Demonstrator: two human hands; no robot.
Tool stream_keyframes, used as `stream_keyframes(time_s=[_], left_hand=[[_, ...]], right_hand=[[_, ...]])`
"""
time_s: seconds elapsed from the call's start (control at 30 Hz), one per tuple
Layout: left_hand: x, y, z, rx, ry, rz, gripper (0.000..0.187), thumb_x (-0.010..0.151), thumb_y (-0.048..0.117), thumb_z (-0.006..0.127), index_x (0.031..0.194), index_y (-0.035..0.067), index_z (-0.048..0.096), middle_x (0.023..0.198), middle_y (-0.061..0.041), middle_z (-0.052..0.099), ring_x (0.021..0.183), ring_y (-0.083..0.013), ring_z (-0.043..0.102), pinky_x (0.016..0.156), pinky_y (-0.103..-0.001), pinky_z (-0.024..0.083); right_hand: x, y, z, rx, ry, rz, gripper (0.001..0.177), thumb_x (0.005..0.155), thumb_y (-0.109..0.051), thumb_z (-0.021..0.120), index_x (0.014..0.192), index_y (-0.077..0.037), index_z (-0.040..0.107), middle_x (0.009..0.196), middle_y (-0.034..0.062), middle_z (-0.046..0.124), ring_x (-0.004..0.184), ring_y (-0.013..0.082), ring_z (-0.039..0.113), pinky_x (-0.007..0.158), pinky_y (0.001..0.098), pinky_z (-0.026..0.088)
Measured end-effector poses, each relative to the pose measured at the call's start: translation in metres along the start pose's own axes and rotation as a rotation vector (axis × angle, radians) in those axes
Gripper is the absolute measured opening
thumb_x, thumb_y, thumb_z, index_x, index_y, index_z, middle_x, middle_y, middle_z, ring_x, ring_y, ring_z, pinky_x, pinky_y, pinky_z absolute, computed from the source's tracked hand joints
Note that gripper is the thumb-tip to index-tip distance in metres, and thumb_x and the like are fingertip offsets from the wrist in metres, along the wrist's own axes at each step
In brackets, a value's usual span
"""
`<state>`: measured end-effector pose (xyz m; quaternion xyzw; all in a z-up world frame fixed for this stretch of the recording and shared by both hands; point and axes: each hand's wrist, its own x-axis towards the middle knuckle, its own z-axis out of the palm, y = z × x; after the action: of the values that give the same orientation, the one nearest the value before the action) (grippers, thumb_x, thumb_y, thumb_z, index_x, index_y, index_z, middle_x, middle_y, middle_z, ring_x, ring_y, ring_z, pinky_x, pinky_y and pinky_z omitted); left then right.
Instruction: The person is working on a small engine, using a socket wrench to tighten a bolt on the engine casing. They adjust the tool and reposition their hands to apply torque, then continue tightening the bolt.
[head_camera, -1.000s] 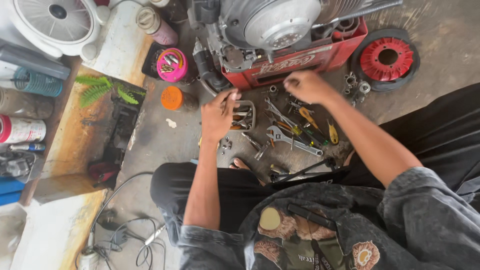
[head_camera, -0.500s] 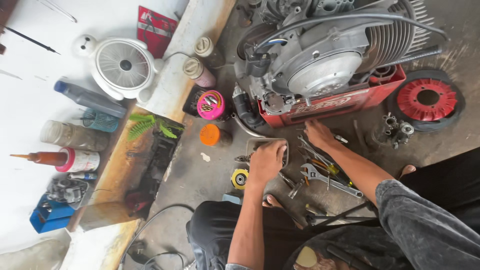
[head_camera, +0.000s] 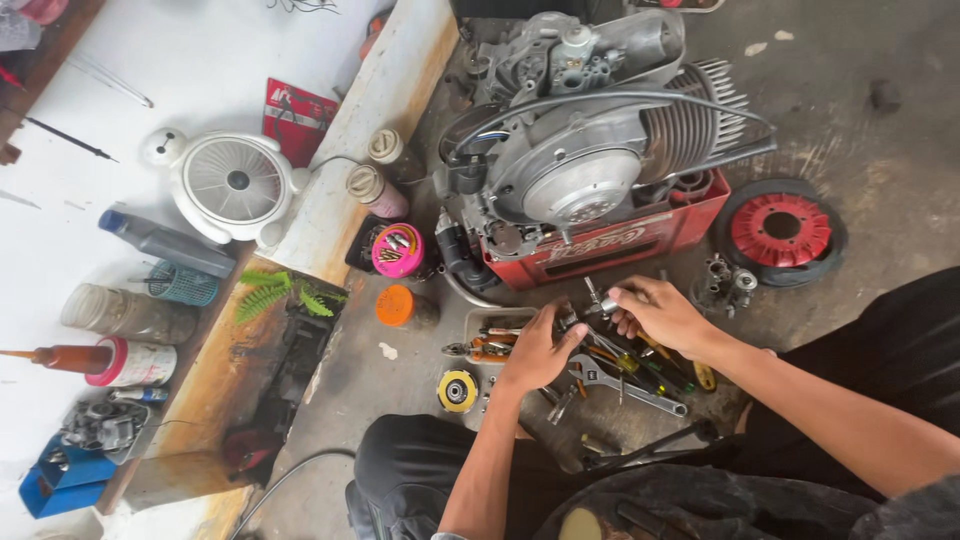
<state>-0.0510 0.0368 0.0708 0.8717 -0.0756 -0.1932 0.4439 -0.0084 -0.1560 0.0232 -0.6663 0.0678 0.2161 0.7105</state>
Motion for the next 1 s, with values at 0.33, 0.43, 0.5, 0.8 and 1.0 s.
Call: stream_keyframes(time_s=[0.33, 0.43, 0.5, 0.8, 1.0], left_hand=[[0.006, -0.021, 0.049, -0.268, 0.406, 0.255, 0.029, 0.083, 0.019, 0.068, 0.108, 0.005, 0.063, 0.07, -0.017, 0.064, 0.06, -0.0217, 0.065, 0.052, -0.032, 0.051], [0.004, -0.012, 0.043, -0.306, 0.409, 0.272, 0.032, 0.082, 0.014, 0.069, 0.111, 0.004, 0.062, 0.072, -0.017, 0.065, 0.056, -0.0179, 0.062, 0.051, -0.029, 0.051], [0.0, -0.001, 0.036, -0.3, 0.45, 0.354, 0.034, 0.083, 0.012, 0.067, 0.114, 0.001, 0.06, 0.079, -0.019, 0.065, 0.064, -0.0215, 0.067, 0.055, -0.032, 0.055], [0.002, -0.006, 0.038, -0.205, 0.448, 0.428, 0.039, 0.082, 0.015, 0.068, 0.118, 0.006, 0.059, 0.099, -0.014, 0.066, 0.085, -0.0302, 0.067, 0.069, -0.039, 0.055], [0.004, 0.0, 0.034, -0.247, 0.481, 0.445, 0.035, 0.083, 0.015, 0.067, 0.116, 0.007, 0.06, 0.098, -0.014, 0.066, 0.084, -0.0302, 0.066, 0.069, -0.041, 0.055]], right_hand=[[-0.035, -0.023, -0.022, -0.125, -0.023, -0.127, 0.042, 0.096, -0.029, 0.05, 0.074, 0.004, 0.064, 0.044, 0.0157, 0.052, 0.036, 0.0186, 0.048, 0.036, 0.0269, 0.04], [-0.033, -0.02, -0.031, -0.164, -0.1, -0.254, 0.018, 0.089, -0.012, 0.053, 0.098, 0.0, 0.064, 0.053, 0.0135, 0.058, 0.048, 0.0168, 0.052, 0.044, 0.0286, 0.045], [-0.023, -0.007, -0.044, -0.176, -0.305, -0.53, 0.029, 0.084, -0.003, 0.049, 0.112, 0.002, 0.052, 0.083, 0.0201, 0.063, 0.073, 0.0295, 0.066, 0.067, 0.0434, 0.058], [-0.034, -0.033, -0.04, -0.374, -0.295, -0.429, 0.025, 0.093, -0.012, 0.043, 0.097, 0.004, 0.062, 0.049, 0.0082, 0.055, 0.042, 0.0147, 0.051, 0.043, 0.028, 0.047], [-0.027, -0.028, -0.044, -0.279, -0.361, -0.43, 0.031, 0.095, -0.02, 0.037, 0.101, 0.003, 0.057, 0.057, 0.0092, 0.057, 0.05, 0.0192, 0.06, 0.049, 0.0326, 0.053]])
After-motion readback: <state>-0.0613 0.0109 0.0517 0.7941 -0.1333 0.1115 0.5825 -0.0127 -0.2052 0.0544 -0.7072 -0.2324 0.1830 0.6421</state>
